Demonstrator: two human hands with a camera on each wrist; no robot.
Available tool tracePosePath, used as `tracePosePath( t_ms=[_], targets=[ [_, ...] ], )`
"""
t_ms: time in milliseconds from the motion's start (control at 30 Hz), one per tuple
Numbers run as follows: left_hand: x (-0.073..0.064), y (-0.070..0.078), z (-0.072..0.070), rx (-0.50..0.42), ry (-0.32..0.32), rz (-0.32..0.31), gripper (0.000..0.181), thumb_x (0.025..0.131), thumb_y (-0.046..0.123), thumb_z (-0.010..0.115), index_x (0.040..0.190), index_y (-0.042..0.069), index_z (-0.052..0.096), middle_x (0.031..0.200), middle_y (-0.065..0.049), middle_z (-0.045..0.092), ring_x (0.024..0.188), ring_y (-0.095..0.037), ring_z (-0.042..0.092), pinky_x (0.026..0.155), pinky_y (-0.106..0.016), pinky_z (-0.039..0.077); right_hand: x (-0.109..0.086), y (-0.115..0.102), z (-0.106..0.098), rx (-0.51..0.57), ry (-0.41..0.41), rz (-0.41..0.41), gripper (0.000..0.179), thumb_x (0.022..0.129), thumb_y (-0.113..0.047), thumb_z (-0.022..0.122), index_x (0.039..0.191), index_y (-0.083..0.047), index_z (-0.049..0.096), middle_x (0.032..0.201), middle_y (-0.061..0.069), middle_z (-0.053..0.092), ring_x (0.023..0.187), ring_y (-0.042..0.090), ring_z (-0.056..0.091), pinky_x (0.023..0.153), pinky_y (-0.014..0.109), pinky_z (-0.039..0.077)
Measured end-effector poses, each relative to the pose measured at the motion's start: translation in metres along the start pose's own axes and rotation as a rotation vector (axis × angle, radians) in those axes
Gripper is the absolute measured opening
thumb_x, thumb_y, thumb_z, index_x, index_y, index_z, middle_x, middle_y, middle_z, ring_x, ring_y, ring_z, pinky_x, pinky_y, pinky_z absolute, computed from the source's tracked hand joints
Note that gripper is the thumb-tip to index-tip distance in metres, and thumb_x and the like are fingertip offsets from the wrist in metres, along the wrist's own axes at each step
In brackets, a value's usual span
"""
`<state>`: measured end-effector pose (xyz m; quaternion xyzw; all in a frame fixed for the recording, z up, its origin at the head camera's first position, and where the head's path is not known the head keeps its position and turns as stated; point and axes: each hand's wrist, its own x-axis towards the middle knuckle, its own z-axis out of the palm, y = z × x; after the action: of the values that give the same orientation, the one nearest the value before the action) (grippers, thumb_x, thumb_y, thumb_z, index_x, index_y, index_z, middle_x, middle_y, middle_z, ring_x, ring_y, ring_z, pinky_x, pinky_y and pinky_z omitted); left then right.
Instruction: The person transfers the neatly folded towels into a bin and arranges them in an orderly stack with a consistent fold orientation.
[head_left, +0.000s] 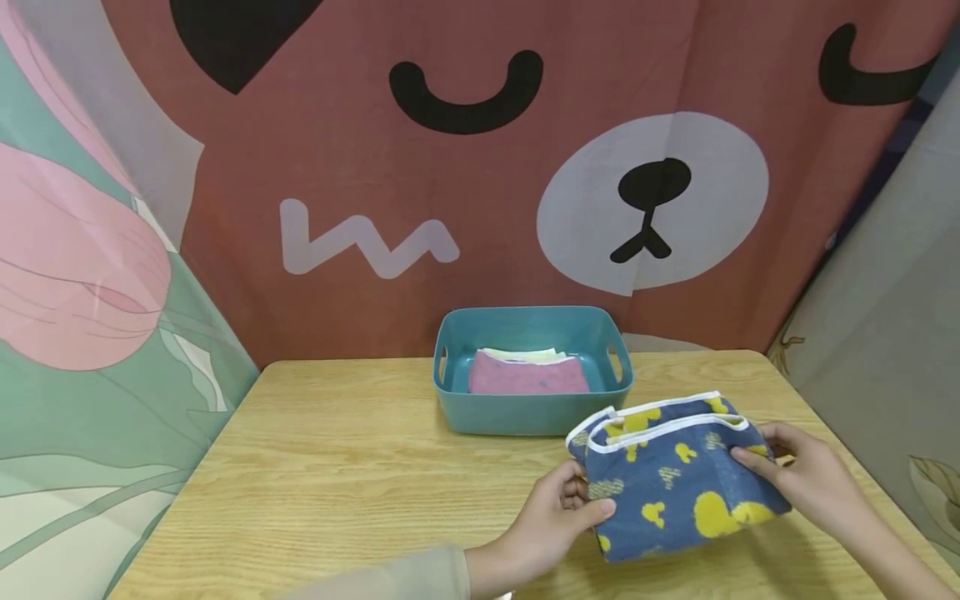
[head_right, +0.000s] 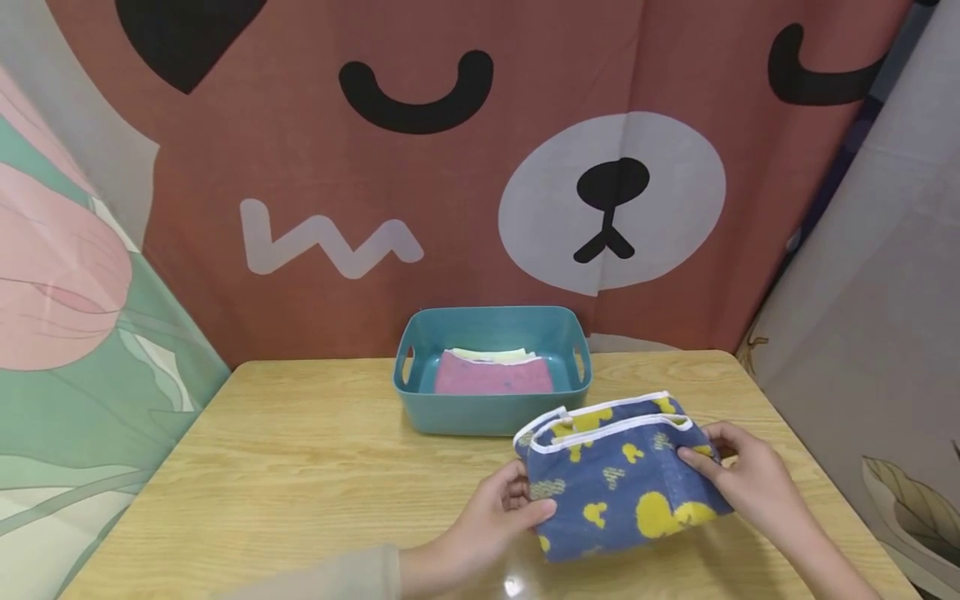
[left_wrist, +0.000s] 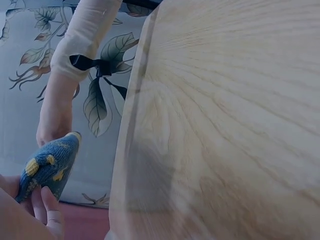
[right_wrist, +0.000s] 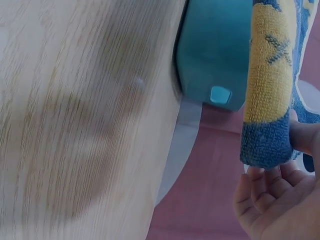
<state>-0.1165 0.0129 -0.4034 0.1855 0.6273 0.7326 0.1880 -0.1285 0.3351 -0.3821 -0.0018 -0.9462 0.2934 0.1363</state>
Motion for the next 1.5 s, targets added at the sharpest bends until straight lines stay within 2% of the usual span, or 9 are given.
tracePosePath(
  t_ms=[267, 500, 667, 900, 1100, 1500],
  targets=[
    [-0.009, 0.006, -0.020, 0.046, 0.001, -0.015, 0.019, 0.096, 0.006, 0.064, 0.098, 0.005, 0.045, 0.081, 0.000, 0.043, 0.070, -0.012, 0.039, 0.062, -0.022, 0.038, -0.005, -0.016, 0.012, 0.021, 0.023, -0.061, 0.022, 0.084, -0.014, 0.081, 0.096, -0.003, 0.066, 0.082, 0.001, 0.064, 0.068, -0.001, 0.049, 0.058, 0.024, 0.044],
    [-0.018, 0.004, -0.041, 0.147, 0.035, 0.021, 0.022, 0.096, 0.010, 0.066, 0.096, 0.003, 0.045, 0.087, -0.002, 0.043, 0.075, -0.011, 0.039, 0.065, -0.021, 0.036, -0.007, -0.032, 0.024, 0.060, -0.031, -0.049, 0.023, 0.085, -0.014, 0.079, 0.099, -0.003, 0.065, 0.083, 0.001, 0.062, 0.069, 0.004, 0.050, 0.059, 0.025, 0.044],
    [-0.020, 0.000, -0.054, 0.213, 0.082, 0.044, 0.020, 0.095, 0.011, 0.067, 0.102, 0.001, 0.050, 0.091, -0.002, 0.045, 0.079, -0.011, 0.042, 0.067, -0.019, 0.038, -0.007, -0.041, 0.031, 0.125, -0.099, 0.005, 0.026, 0.089, -0.021, 0.076, 0.104, -0.002, 0.066, 0.085, 0.002, 0.064, 0.073, 0.006, 0.053, 0.063, 0.026, 0.048],
    [-0.023, 0.005, -0.065, 0.266, 0.136, 0.058, 0.023, 0.095, 0.014, 0.067, 0.109, 0.000, 0.054, 0.097, -0.003, 0.047, 0.084, -0.014, 0.044, 0.073, -0.021, 0.042, -0.007, -0.052, 0.037, 0.206, -0.146, 0.087, 0.031, 0.091, -0.025, 0.074, 0.107, 0.000, 0.064, 0.092, 0.004, 0.068, 0.076, 0.009, 0.058, 0.065, 0.027, 0.049],
    [-0.027, 0.006, -0.071, 0.278, 0.206, 0.064, 0.023, 0.093, 0.012, 0.069, 0.105, -0.002, 0.056, 0.092, -0.002, 0.047, 0.082, -0.013, 0.046, 0.072, -0.020, 0.042, -0.007, -0.062, 0.041, 0.305, -0.183, 0.139, 0.032, 0.092, -0.024, 0.072, 0.109, 0.002, 0.062, 0.098, 0.007, 0.067, 0.079, 0.013, 0.060, 0.065, 0.028, 0.051],
    [-0.029, 0.003, -0.087, 0.261, 0.322, 0.068, 0.024, 0.092, 0.012, 0.070, 0.108, -0.003, 0.059, 0.089, -0.001, 0.052, 0.083, -0.013, 0.050, 0.071, -0.020, 0.044, -0.008, -0.081, 0.049, 0.412, -0.154, 0.074, 0.024, 0.090, -0.014, 0.074, 0.105, 0.000, 0.062, 0.096, 0.007, 0.064, 0.083, 0.007, 0.058, 0.071, 0.025, 0.052]
  ],
)
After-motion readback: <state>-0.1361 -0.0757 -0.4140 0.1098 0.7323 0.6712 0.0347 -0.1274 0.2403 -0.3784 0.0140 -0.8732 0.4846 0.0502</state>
